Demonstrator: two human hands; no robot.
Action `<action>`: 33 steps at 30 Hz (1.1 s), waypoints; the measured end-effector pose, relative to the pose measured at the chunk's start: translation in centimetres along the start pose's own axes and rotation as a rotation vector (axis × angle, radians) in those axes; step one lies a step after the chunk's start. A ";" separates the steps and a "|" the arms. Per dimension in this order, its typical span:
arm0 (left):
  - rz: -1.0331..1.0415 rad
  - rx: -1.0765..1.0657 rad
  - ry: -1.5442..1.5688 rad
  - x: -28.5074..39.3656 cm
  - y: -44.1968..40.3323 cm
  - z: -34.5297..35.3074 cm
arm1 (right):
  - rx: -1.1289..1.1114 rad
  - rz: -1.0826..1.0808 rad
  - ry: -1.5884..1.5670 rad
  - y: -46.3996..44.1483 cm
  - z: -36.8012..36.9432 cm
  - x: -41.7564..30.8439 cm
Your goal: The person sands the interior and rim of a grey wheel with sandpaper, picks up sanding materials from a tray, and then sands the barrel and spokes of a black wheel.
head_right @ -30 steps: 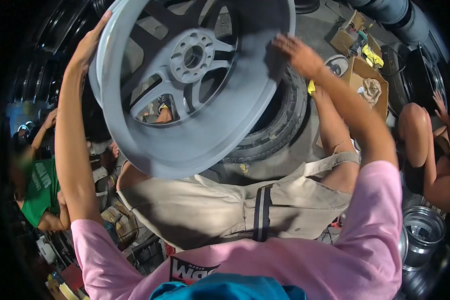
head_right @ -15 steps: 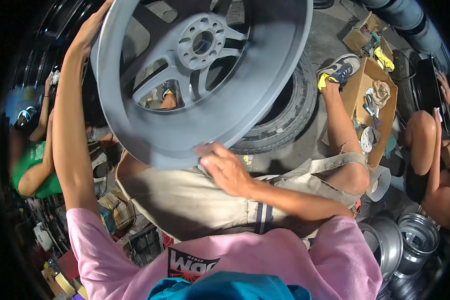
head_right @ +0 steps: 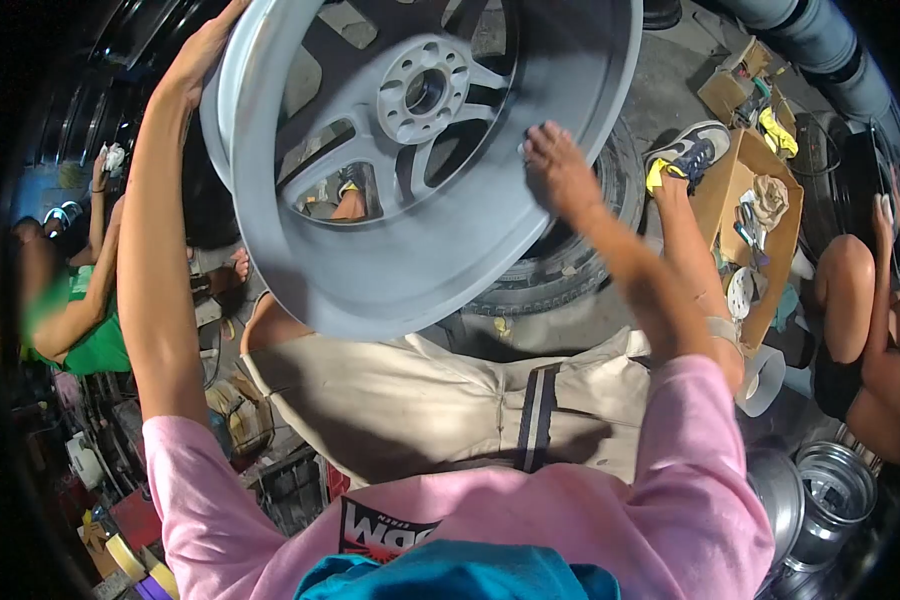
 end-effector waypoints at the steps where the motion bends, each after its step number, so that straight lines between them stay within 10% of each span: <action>1: 0.047 0.012 -0.010 1.0 1.2 0.3 | 0.077 0.152 -0.090 0.6 1.4 -2.7; 5: 0.068 0.016 -0.018 2.3 2.4 1.1 | -0.118 0.400 -0.928 -2.1 4.2 -21.0; 8: 0.066 0.016 -0.035 1.3 1.6 0.6 | -0.121 0.329 -1.808 -8.4 -8.6 -28.3; 11: 0.053 0.007 -0.028 0.2 0.3 0.3 | -0.117 0.247 -1.854 -7.1 -13.5 -27.5; 17: 0.046 -0.010 -0.014 -0.6 -0.7 0.1 | -0.322 -0.218 -0.540 1.4 5.7 -7.2; 23: 0.022 -0.025 -0.015 -1.4 -0.9 0.0 | -0.381 -0.353 0.775 -13.9 -3.5 9.7; 28: 0.046 -0.038 0.018 -1.6 -1.2 0.3 | -0.609 -0.180 0.729 -14.0 -1.7 8.4; 30: 0.086 -0.073 0.064 -1.7 -1.2 0.3 | -0.013 -0.247 0.136 -9.7 2.8 5.6; 33: 0.129 0.006 -0.008 1.2 1.2 1.3 | 0.148 -0.004 -0.262 -3.4 5.6 -7.4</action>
Point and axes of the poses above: each hand's wrist, its own y-axis away from the middle knuckle, its own z-axis out of the palm, x = y × z, the point moved 9 cm from there along -y, towards the middle knuckle
